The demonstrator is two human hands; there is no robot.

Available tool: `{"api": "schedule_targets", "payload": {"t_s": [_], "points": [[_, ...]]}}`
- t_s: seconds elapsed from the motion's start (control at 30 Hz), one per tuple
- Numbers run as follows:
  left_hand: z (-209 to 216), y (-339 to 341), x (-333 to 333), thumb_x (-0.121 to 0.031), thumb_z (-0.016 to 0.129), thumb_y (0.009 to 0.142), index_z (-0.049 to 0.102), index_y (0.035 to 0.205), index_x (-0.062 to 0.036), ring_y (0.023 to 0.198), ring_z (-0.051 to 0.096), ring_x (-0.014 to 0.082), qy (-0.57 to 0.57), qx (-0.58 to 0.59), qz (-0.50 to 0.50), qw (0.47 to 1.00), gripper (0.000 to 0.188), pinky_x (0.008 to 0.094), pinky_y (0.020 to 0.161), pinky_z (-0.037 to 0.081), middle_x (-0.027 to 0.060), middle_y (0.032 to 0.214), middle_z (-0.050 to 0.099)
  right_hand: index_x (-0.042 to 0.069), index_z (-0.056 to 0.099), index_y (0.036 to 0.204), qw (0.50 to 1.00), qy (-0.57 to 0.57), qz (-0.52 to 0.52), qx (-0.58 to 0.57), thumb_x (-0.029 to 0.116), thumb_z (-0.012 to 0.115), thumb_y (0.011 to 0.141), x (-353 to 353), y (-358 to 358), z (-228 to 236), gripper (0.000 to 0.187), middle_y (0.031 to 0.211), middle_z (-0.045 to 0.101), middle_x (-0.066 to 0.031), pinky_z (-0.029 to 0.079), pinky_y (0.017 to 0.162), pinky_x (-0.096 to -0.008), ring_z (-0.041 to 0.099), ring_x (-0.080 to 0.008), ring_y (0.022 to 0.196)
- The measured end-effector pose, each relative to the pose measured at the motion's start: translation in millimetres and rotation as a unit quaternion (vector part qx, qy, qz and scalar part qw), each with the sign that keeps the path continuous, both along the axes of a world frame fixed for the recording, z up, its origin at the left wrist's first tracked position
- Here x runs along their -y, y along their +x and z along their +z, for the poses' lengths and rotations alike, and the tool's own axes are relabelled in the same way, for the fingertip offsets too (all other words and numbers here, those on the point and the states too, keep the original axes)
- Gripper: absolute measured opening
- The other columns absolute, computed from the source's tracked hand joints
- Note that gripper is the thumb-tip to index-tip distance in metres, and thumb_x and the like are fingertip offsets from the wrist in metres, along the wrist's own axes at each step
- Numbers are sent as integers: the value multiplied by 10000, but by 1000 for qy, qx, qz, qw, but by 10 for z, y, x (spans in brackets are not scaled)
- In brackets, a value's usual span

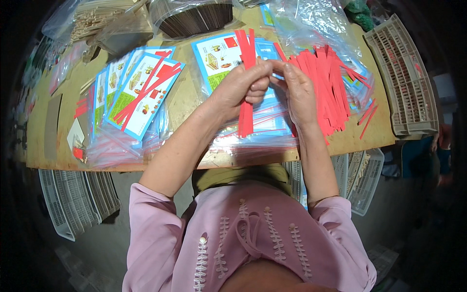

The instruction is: The person repeatedly picks red paper strips from a pile, folds them, and places them into small plastic bags containing printed instruction sheets. The person then moves the filled bags to a stack on the left side of the table.

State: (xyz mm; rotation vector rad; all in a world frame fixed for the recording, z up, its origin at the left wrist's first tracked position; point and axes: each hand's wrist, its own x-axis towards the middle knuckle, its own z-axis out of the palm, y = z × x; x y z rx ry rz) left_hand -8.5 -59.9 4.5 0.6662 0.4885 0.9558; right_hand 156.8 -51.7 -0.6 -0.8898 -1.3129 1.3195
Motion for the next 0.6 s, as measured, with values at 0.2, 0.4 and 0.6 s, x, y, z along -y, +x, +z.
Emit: {"api": "schedule_targets", "payload": {"t_s": [0.2, 0.4, 0.6], "points": [[-10, 50, 80, -291, 607, 959, 573, 905, -85, 466, 237, 5, 5, -89, -131, 987, 215, 190, 416, 175, -104, 577, 324, -83, 572, 1254, 974, -100, 203, -1, 302, 404, 1047, -18, 52, 132, 468, 1171, 641, -139, 487, 918, -308, 622, -169, 1020], [136, 50, 138, -280, 572, 974, 588, 938, -66, 506, 332, 13, 61, -142, -160, 975, 218, 180, 457, 256, -73, 631, 420, -68, 622, 1173, 969, -92, 227, -29, 281, 428, 1041, -15, 156, 281, 421, 950, 685, -108, 475, 580, -192, 487, -12, 563], [214, 132, 252, -293, 465, 1038, 572, 994, -56, 551, 464, 38, 145, -160, -103, 971, 264, 175, 507, 392, -22, 689, 540, -112, 599, 1087, 979, -126, 86, -132, 272, 390, 1048, 125, 128, 430, 439, 913, 686, -180, 550, 539, -242, 562, -90, 493]]}}
